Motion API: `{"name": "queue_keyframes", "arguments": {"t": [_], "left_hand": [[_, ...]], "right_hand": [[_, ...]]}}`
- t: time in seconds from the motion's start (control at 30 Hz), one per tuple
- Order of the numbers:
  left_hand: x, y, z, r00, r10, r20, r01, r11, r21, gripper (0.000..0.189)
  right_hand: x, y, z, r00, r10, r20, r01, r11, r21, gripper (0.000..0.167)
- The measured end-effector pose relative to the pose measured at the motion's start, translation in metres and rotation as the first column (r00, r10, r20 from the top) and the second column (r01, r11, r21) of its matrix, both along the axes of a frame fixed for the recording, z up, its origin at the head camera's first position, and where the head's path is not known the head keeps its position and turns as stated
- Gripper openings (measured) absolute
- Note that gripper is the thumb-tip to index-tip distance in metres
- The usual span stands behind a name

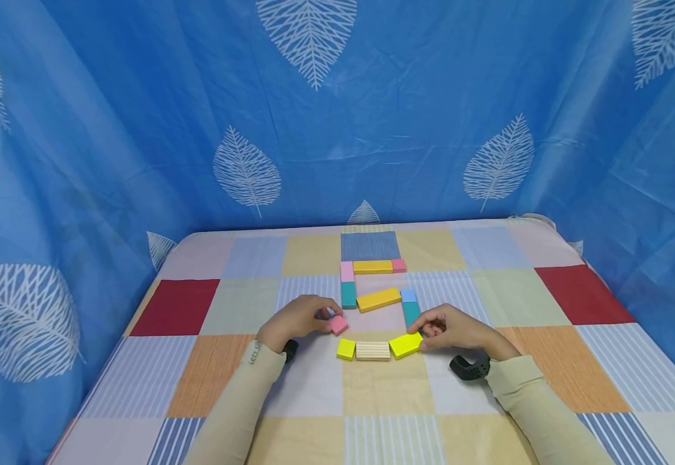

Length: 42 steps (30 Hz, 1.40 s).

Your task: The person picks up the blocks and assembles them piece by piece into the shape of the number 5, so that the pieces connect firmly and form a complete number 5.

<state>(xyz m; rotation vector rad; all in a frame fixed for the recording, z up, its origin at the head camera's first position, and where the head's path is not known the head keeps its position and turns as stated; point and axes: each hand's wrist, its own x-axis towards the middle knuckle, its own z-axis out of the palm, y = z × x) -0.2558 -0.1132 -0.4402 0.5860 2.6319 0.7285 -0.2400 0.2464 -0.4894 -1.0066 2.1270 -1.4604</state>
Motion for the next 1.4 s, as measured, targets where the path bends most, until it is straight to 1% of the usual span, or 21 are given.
{"name": "queue_keyframes", "arguments": {"t": [0.13, 0.3, 0.5, 0.67, 0.8, 1.07, 1.4], "left_hand": [[0.001, -0.0027, 0.0008, 1.0, -0.003, 0.008, 0.003, 1.0, 0.024, 0.027], [0.0014, -0.0042, -0.0001, 1.0, -0.013, 0.012, 0.013, 0.999, 0.033, 0.028], [0.0039, -0.0055, 0.002, 0.998, -0.056, 0.004, 0.056, 0.997, 0.047, 0.029], [0.0054, -0.0052, 0.005, 0.997, -0.075, 0.025, 0.073, 0.996, 0.057, 0.03], [0.0052, -0.0044, 0.0043, 0.996, -0.08, 0.032, 0.078, 0.995, 0.058, 0.03], [0.0044, -0.0022, 0.0016, 0.996, -0.067, 0.054, 0.064, 0.996, 0.06, 0.031], [0.0039, -0.0052, 0.001, 0.994, -0.098, 0.045, 0.094, 0.993, 0.076, 0.031]], "right_hand": [[0.0006, 0.0003, 0.0009, 1.0, -0.002, -0.006, 0.002, 1.0, 0.001, 0.025], [0.0008, -0.0001, 0.001, 1.0, -0.002, -0.002, 0.002, 1.0, -0.001, 0.025], [0.0005, 0.0001, 0.0004, 1.0, -0.001, 0.0, 0.001, 1.0, -0.005, 0.024], [0.0005, 0.0005, 0.0002, 1.0, -0.002, -0.009, 0.002, 1.0, -0.002, 0.024], [0.0003, 0.0005, 0.0003, 1.0, -0.004, -0.015, 0.004, 1.0, 0.004, 0.024], [-0.0003, 0.0008, -0.0002, 1.0, -0.007, -0.011, 0.007, 1.0, 0.01, 0.025], [-0.0007, -0.0003, 0.0016, 1.0, -0.01, -0.002, 0.01, 1.0, 0.019, 0.025]]}}
